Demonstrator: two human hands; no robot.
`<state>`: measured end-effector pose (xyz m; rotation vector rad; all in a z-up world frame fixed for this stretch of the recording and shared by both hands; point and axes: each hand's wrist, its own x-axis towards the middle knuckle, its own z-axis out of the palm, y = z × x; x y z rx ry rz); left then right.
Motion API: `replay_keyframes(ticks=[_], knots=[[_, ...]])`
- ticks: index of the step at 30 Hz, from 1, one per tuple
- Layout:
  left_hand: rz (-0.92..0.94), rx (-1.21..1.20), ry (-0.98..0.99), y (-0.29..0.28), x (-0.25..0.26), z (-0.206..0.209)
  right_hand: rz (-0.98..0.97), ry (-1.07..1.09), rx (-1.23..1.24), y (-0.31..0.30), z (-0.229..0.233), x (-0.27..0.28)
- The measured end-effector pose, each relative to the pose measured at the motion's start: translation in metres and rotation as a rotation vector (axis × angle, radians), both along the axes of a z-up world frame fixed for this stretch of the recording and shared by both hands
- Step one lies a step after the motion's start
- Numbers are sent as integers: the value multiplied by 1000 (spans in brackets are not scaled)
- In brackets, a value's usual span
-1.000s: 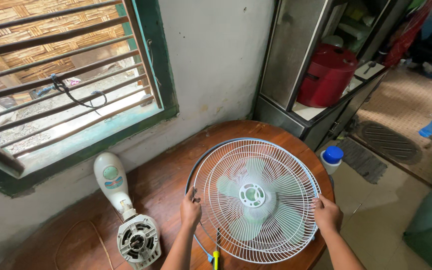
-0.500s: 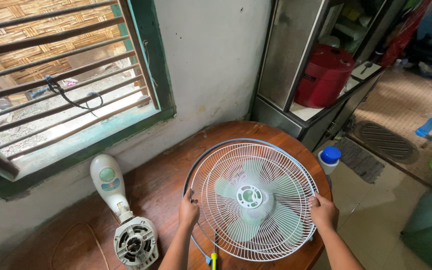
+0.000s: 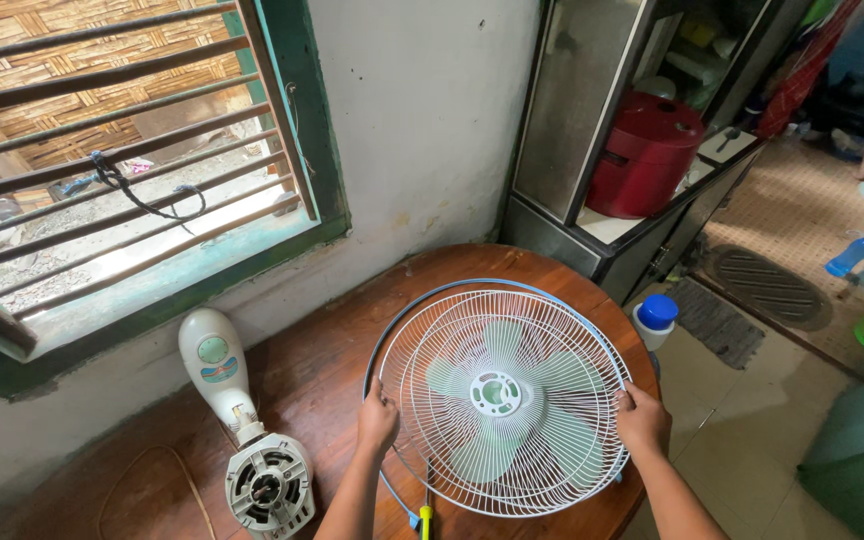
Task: The person assembles a table fan by attaching the front grill to the fan blade assembly and then securing the rear grill to the motor housing. The person handles the fan components on a wooden table and aligns the parts to complete the assembly.
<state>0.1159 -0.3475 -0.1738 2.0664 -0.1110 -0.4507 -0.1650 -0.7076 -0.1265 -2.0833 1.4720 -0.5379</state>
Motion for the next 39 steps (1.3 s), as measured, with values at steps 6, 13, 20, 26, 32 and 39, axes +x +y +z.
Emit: replay_keyframes(ticks=[6, 13, 20, 26, 32, 39], knots=[[-22, 29, 69, 3, -6, 21, 0, 18, 30, 9, 17, 1], [-29, -13, 27, 3, -10, 34, -16, 31, 108, 15, 31, 2], [-47, -34, -142, 1, -4, 16, -12, 23, 58, 6, 20, 1], [-38, -62, -172, 2, 0, 6, 9, -37, 39, 1, 18, 0], [-21, -110, -249, 4, 5, 4, 34, -114, -3, 5, 31, 3], [-21, -169, -290, 7, -1, 30, 64, -32, -67, 12, 44, 20]])
